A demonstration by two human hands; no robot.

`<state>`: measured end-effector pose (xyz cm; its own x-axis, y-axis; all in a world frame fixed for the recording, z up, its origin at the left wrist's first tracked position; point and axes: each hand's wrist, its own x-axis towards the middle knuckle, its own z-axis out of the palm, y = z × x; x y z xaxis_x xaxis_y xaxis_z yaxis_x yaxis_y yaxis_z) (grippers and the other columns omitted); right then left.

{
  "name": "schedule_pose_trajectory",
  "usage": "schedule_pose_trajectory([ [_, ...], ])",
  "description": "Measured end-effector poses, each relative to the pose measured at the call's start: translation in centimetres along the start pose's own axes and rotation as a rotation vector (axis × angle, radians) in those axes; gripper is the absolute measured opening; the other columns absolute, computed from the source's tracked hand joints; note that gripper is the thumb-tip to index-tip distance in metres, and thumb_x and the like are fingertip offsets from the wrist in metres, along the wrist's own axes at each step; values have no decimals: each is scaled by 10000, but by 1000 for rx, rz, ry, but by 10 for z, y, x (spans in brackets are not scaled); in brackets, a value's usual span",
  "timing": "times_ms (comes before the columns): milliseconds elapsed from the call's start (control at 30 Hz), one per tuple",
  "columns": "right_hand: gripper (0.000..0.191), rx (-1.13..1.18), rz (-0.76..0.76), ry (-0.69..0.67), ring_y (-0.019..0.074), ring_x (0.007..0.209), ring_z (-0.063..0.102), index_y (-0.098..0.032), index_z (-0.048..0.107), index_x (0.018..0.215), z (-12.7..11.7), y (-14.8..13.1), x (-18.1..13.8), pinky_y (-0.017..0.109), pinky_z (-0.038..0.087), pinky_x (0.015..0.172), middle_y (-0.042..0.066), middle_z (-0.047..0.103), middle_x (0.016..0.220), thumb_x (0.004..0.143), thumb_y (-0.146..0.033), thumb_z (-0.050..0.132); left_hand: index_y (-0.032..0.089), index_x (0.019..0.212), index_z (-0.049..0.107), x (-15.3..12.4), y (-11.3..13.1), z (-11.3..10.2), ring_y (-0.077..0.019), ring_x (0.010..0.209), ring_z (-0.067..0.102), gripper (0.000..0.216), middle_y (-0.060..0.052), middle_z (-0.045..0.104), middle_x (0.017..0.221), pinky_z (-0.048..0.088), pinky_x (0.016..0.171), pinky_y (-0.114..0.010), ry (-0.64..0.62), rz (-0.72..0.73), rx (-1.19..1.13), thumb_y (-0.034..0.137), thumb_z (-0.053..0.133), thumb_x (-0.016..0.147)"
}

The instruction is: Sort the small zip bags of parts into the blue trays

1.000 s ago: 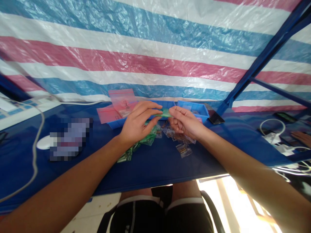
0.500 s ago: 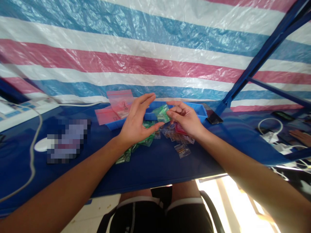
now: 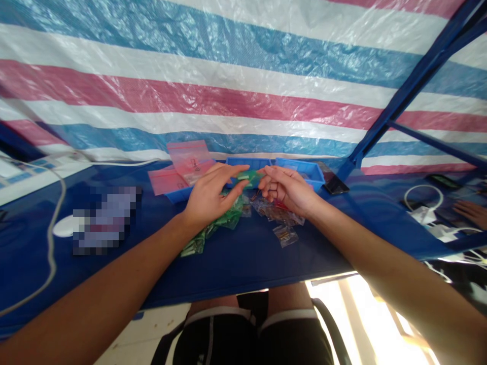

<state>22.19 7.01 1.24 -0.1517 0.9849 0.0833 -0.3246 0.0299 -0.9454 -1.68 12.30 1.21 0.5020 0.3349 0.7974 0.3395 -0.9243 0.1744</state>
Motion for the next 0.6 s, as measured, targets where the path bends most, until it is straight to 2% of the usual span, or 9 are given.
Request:
schedule_pose_trajectory([
  [100, 447, -29, -22, 51, 111, 598, 639, -176, 781, 1020, -2, -2, 1, 216, 482, 508, 11, 729, 768, 832, -563, 903, 193, 1485, 621, -1, -1, -1, -202, 952, 722, 465, -85, 772, 1125, 594, 956, -360, 21, -76, 48, 378, 666, 1060],
  [267, 444, -82, -23, 70, 100, 578, 608, -173, 785, 951, -3, -2, 1, 218, 500, 527, 4, 702, 727, 832, -586, 895, 198, 1326, 691, 4, -4, -10, -226, 1059, 719, 285, -100, 755, 1203, 581, 1001, -356, 76, -104, 39, 320, 572, 1098],
  [433, 466, -127, -56, 50, 97, 565, 587, -173, 786, 927, -5, 1, 2, 219, 478, 521, 5, 693, 709, 824, -615, 893, 211, 1401, 652, 7, -15, -19, -253, 1086, 695, 341, -120, 716, 1271, 560, 1039, -408, 68, -141, 108, 324, 536, 1101],
  [600, 469, -255, -95, 48, 117, 567, 586, -196, 772, 927, -6, 5, 1, 239, 450, 523, 4, 692, 727, 883, -661, 815, 223, 1303, 729, 7, -29, -29, -299, 1213, 640, 328, -110, 699, 1239, 518, 1091, -474, 26, -102, 258, 228, 508, 1060],
])
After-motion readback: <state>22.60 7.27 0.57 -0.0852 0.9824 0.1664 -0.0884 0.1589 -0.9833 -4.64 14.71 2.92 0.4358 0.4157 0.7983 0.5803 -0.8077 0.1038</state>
